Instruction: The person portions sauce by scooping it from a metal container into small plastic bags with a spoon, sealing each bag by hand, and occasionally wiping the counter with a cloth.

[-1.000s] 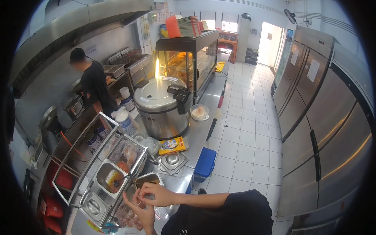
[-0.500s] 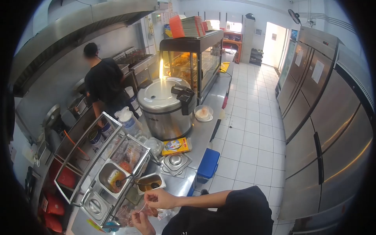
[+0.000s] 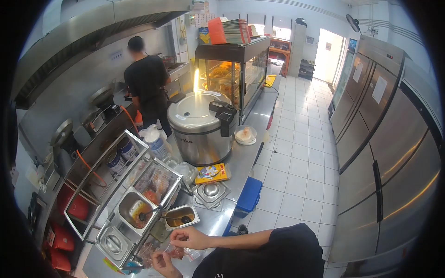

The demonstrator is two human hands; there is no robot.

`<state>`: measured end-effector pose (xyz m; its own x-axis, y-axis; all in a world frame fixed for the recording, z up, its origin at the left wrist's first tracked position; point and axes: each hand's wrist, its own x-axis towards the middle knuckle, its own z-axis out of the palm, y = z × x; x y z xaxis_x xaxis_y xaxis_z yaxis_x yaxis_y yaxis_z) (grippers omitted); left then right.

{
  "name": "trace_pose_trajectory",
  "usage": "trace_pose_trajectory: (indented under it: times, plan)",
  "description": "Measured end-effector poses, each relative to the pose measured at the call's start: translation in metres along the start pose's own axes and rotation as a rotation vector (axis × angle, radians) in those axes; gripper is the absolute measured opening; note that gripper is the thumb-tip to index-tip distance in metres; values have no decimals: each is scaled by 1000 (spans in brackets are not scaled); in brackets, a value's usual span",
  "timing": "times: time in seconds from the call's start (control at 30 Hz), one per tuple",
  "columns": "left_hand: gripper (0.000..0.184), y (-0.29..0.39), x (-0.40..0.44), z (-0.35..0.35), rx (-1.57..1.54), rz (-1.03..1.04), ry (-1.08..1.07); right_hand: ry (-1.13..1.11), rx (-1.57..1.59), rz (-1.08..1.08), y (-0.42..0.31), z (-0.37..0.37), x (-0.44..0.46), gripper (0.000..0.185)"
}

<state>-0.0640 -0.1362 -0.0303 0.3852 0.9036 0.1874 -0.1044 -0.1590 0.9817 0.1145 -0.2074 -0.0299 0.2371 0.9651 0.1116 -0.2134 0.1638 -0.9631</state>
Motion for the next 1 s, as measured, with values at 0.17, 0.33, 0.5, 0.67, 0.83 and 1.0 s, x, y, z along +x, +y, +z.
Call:
trace_pose_trajectory:
  times: [0.17,0.33,0.5,0.67,0.83,1.0]
  plan:
    - [7,-2,0,-3,2,-39,-2,-16,55,4,-6,-6,-7,17]
    - [8,-5,5,-4,-16,-19,-60,28,-2,-30,-11,-7,-14,14]
    - [9,8,3,1,-76,0,-86,64,-2,-144,-4,-6,-13,12]
    - [9,4,1,-7,-69,32,-121,-13,-117,-100,-17,-6,-9,11]
    - [7,3,6,-12,-34,179,-145,-54,-211,-168,-15,-1,-5,10]
    - [6,-6,1,-13,-90,124,-138,-134,-204,-224,-22,4,-2,9]
